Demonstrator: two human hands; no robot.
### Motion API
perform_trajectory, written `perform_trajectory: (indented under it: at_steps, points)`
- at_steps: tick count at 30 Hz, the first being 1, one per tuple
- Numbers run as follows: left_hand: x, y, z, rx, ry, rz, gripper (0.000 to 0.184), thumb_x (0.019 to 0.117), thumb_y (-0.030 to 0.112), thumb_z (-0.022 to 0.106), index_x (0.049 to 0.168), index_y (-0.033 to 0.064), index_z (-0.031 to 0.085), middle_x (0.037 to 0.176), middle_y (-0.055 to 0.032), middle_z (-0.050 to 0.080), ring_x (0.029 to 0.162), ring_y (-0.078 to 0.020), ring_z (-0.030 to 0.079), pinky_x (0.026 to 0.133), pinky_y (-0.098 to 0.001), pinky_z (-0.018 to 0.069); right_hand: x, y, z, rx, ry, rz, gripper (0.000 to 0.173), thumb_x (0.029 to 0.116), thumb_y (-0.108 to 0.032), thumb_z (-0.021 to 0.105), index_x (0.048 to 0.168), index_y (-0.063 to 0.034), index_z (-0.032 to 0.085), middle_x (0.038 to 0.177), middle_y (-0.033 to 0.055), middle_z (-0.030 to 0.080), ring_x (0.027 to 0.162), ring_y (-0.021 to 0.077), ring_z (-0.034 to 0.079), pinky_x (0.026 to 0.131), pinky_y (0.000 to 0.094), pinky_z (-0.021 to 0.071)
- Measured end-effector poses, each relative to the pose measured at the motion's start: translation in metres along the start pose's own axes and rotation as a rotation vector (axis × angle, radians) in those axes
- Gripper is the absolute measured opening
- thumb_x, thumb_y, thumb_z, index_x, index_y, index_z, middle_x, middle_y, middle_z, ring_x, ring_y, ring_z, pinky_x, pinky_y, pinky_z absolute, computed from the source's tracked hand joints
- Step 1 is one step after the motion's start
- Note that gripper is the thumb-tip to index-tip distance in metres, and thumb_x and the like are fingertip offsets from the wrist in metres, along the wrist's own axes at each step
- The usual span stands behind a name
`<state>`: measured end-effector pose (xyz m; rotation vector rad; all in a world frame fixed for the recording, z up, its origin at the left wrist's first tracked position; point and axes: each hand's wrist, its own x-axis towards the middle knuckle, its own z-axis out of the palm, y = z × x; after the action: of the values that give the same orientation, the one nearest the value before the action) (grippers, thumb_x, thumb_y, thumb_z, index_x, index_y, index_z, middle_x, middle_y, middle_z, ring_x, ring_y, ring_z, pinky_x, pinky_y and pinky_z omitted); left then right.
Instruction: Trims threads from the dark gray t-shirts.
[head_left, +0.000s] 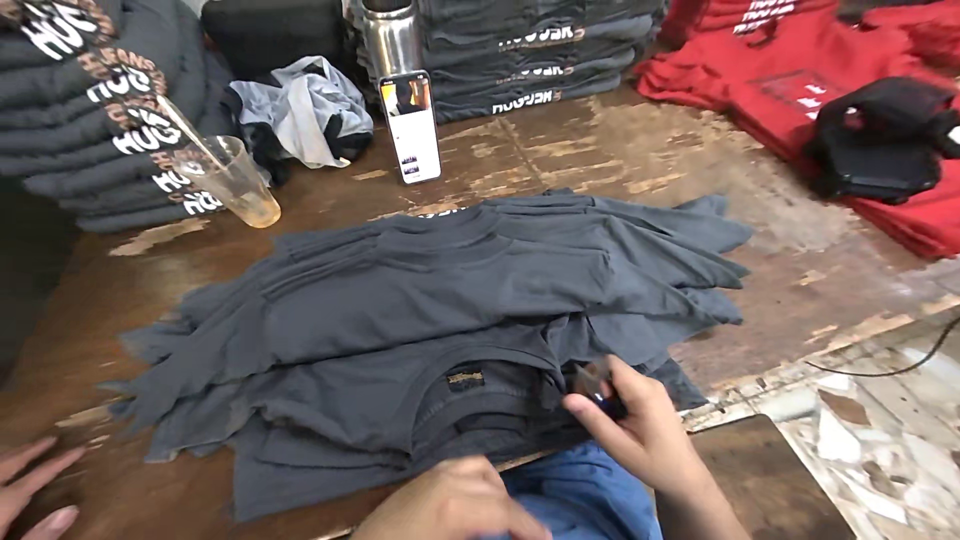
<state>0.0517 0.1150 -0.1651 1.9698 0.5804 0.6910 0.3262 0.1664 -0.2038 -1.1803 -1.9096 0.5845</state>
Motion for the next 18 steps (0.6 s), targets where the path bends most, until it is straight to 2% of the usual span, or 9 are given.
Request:
perform_trajectory:
  at_steps: [2,4,6,7,10,12,14,16,18]
  points:
    - [0.005,-0.004,0.004,0.250,0.334,-0.107,0.039,0.0985,0.048,0.063,0.103,0.0111,0.075,0.094,0.0005,0.073,0.095,-0.0088,0.066,0.088,-0.0256,0.0527,0.007,0.004,0.023,0.005,0.046,-0.048,0.043,0.0940,-0.042,0.069,0.087,-0.0014,0.058,0.068,0.0032,0.055,0.062,0.0060,0.051,0.058,0.0210,0.0456]
    - [0.010,-0.016,0.007,0.625,0.641,-0.322,0.036,0.0949,0.044,0.067,0.107,0.0111,0.076,0.098,-0.0041,0.073,0.094,-0.0176,0.068,0.082,-0.0348,0.0566,0.011,0.006,0.043,0.043,0.112,-0.141,0.026,0.0908,-0.026,0.069,0.088,-0.0033,0.057,0.072,0.0031,0.053,0.067,0.0068,0.051,0.064,0.0189,0.0450]
    - [0.004,-0.028,0.003,0.808,0.746,-0.558,0.043,0.0904,0.034,0.070,0.120,0.0038,0.072,0.109,-0.0190,0.069,0.097,-0.0371,0.068,0.079,-0.0536,0.0568,0.012,0.001,0.044,-0.004,0.239,-0.224,0.013,0.0884,-0.015,0.064,0.086,-0.0073,0.054,0.076,0.0047,0.054,0.076,0.0127,0.054,0.075,0.0240,0.0460]
    - [-0.003,-0.030,-0.001,0.808,0.760,-0.639,0.040,0.0888,0.027,0.070,0.120,0.0017,0.071,0.108,-0.0204,0.068,0.094,-0.0379,0.068,0.078,-0.0546,0.0570,0.012,-0.001,0.038,-0.049,0.315,-0.262,0.010,0.0871,-0.014,0.062,0.086,-0.0100,0.052,0.077,0.0040,0.054,0.081,0.0148,0.054,0.080,0.0270,0.0441]
    - [-0.024,-0.012,-0.009,0.769,0.745,-0.728,0.032,0.0793,0.008,0.062,0.109,-0.0012,0.071,0.083,-0.0128,0.065,0.066,-0.0230,0.060,0.058,-0.0388,0.0507,0.006,-0.003,0.021,-0.175,0.314,-0.372,0.010,0.0895,-0.013,0.056,0.085,-0.0163,0.048,0.081,0.0015,0.054,0.092,0.0174,0.052,0.093,0.0310,0.0368]
    - [-0.032,-0.009,-0.010,0.833,0.825,-0.647,0.030,0.0800,0.009,0.056,0.102,-0.0012,0.073,0.076,-0.0084,0.063,0.061,-0.0125,0.055,0.055,-0.0267,0.0462,-0.001,0.001,0.021,-0.257,0.081,-0.457,0.006,0.0886,-0.011,0.055,0.085,-0.0162,0.053,0.085,0.0040,0.059,0.090,0.0234,0.058,0.088,0.0397,0.0444]
    - [-0.035,-0.018,-0.010,0.771,1.010,-0.424,0.027,0.0885,0.009,0.056,0.105,-0.0032,0.074,0.094,-0.0107,0.070,0.083,-0.0038,0.062,0.074,-0.0152,0.0510,-0.001,0.002,0.031,-0.303,-0.157,-0.501,0.009,0.0808,-0.006,0.061,0.084,-0.0142,0.060,0.086,0.0052,0.064,0.086,0.0268,0.064,0.077,0.0444,0.0511]
    - [-0.032,-0.032,-0.010,0.372,1.154,-0.189,0.022,0.0952,0.002,0.057,0.112,-0.0024,0.070,0.112,-0.0036,0.070,0.105,-0.0003,0.065,0.090,-0.0150,0.0544,0.002,-0.002,0.033,-0.277,-0.267,-0.508,0.007,0.0780,-0.011,0.062,0.084,-0.0142,0.060,0.086,0.0047,0.065,0.082,0.0251,0.063,0.070,0.0425,0.0491]
    - [-0.023,-0.033,-0.006,-0.231,1.228,-0.106,0.024,0.0994,0.000,0.048,0.109,0.0114,0.067,0.104,0.0056,0.074,0.094,-0.0022,0.070,0.081,-0.0209,0.0592,0.006,-0.011,0.030,-0.166,-0.302,-0.520,0.008,0.0796,-0.018,0.063,0.085,-0.0137,0.059,0.085,0.0049,0.066,0.079,0.0222,0.064,0.067,0.0392,0.0472]
